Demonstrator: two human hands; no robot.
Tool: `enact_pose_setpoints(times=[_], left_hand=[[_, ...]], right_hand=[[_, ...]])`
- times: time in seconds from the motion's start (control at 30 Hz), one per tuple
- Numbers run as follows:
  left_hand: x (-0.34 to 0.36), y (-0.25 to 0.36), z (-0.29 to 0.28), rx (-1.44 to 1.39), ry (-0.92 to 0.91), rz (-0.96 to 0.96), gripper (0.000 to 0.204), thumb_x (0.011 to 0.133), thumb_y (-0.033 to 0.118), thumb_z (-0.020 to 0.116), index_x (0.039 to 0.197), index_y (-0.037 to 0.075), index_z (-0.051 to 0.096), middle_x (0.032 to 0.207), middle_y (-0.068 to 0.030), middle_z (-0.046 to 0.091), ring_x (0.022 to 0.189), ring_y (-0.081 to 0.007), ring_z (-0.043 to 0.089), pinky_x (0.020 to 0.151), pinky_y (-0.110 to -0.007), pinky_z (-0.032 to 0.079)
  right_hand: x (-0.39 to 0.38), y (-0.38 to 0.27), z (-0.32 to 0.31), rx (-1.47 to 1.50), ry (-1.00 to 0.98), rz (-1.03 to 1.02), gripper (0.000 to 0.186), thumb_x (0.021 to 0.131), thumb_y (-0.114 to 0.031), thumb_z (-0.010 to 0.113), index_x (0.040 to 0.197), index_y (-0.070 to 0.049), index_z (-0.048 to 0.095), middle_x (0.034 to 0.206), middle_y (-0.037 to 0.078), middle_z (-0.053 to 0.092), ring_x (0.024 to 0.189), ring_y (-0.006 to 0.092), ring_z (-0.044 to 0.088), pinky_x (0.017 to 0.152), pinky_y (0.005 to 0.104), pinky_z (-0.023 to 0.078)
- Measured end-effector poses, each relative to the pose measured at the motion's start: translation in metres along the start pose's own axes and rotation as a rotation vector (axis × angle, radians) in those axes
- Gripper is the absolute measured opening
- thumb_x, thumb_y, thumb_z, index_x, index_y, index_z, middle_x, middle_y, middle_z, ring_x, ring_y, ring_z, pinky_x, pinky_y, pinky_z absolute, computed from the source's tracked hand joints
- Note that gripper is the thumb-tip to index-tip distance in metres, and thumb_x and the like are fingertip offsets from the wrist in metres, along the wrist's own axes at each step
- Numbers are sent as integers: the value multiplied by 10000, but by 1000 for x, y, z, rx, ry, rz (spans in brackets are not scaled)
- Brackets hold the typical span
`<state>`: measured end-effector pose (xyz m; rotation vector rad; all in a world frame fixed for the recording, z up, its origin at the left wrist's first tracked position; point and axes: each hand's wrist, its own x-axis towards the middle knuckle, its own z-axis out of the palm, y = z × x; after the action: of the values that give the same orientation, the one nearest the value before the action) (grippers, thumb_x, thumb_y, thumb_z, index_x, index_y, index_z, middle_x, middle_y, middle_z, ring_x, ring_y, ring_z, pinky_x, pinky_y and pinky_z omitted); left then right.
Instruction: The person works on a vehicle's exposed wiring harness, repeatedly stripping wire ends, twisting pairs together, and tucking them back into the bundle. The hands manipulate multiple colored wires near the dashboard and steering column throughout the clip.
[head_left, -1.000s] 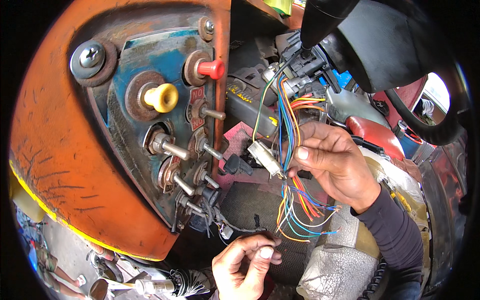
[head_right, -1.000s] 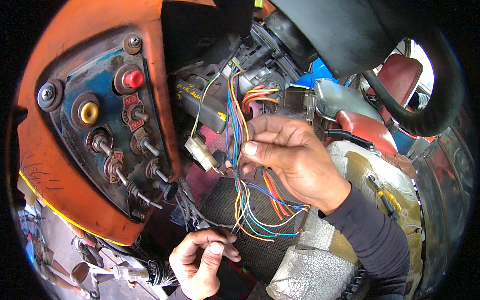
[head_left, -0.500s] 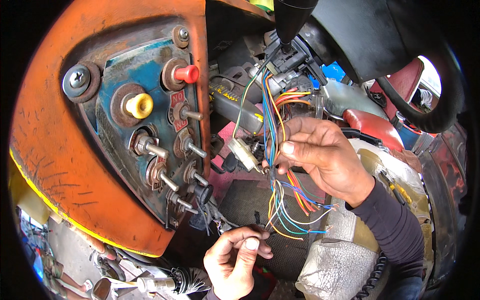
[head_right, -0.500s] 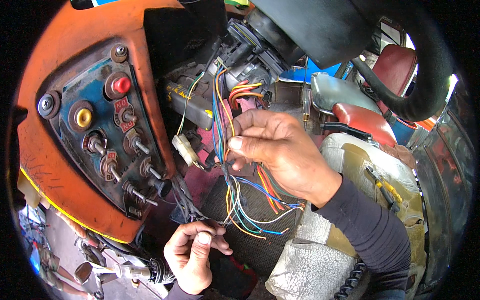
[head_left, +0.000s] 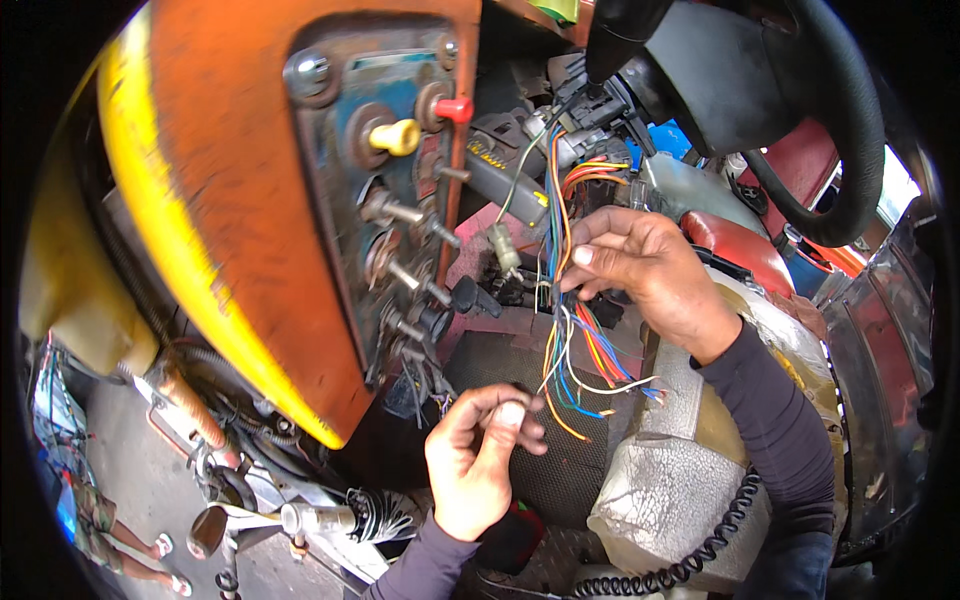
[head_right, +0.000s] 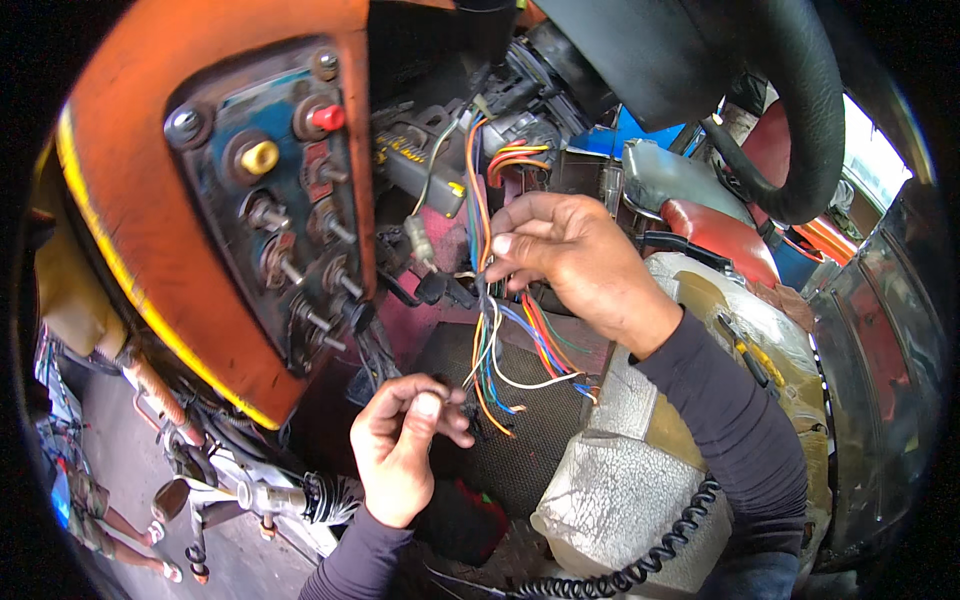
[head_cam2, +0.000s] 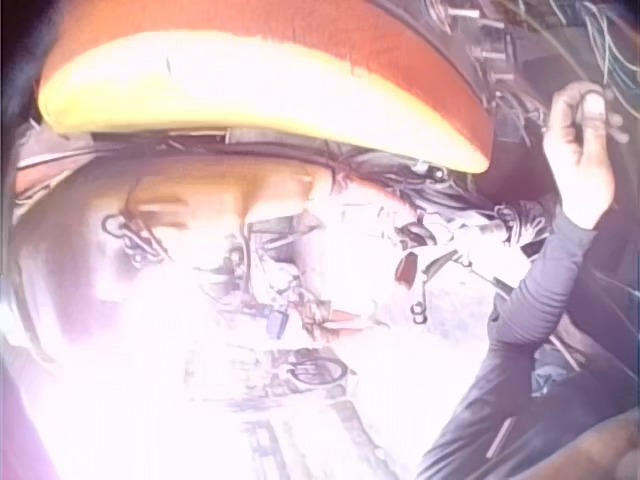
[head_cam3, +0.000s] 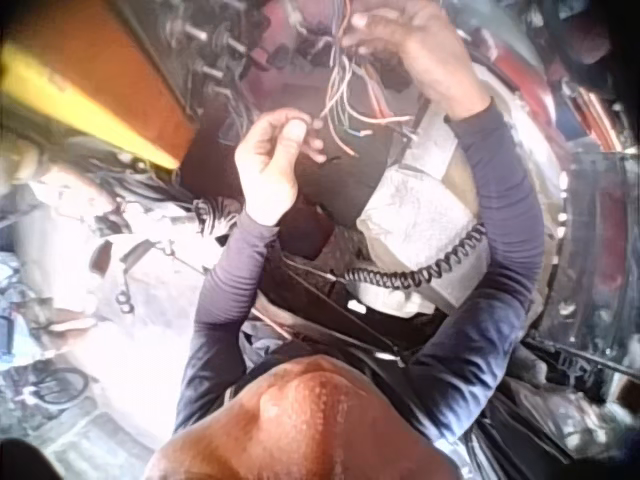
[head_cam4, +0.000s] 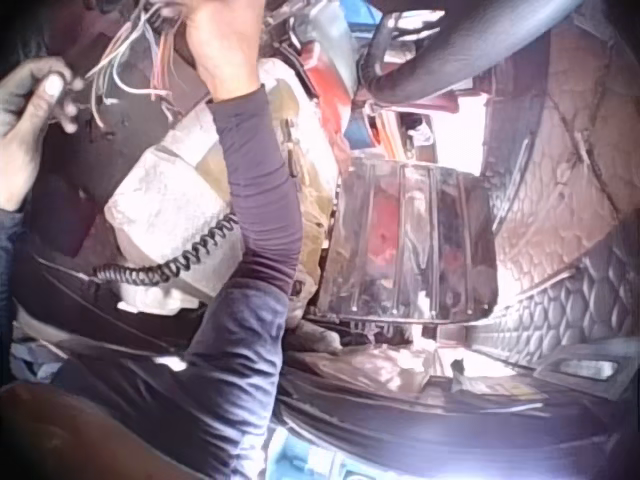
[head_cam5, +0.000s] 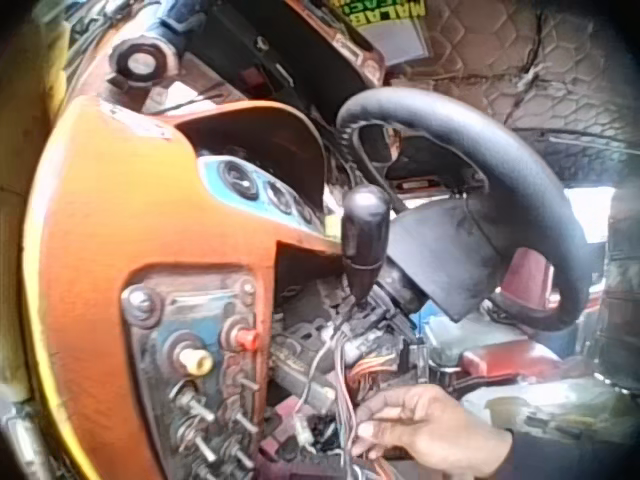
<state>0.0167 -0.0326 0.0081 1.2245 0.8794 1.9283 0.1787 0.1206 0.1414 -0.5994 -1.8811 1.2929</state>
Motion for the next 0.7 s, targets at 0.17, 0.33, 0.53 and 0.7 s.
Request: enact_pose_setpoints(times=[0.17,0.33,0.53,0.7], left_hand=[[1,-6,-1,-24,-14,-8,207,1088,139,604,1140,-56,648,1035,-149,739,815,-155,707,706,-323,627],[1,-10,-6,-23,-26,-7,194,1092,141,599,1141,-39,654,1065,-124,730,847,-146,689,728,-310,615],[-3,-7,2,6,-66,23,170,1091,116,594,1148,-31,659,1075,-116,728,863,-142,692,740,-306,615],[-5,-9,5,86,-113,82,150,1079,79,602,1134,-45,666,1068,-115,733,868,-139,706,754,-306,620]], right_hand=[[-18,-22,-3,-305,-15,38,169,1009,-63,674,1152,27,682,1040,66,739,927,128,712,811,275,565],[-46,-38,11,-444,8,17,161,981,-48,716,1092,62,676,939,47,707,856,89,673,769,276,564],[-37,-13,30,-885,15,50,288,920,-199,823,916,62,701,825,83,718,760,135,674,691,319,550],[-28,4,18,-565,-25,96,338,871,-149,867,1063,100,741,892,105,755,803,142,695,752,298,566]])
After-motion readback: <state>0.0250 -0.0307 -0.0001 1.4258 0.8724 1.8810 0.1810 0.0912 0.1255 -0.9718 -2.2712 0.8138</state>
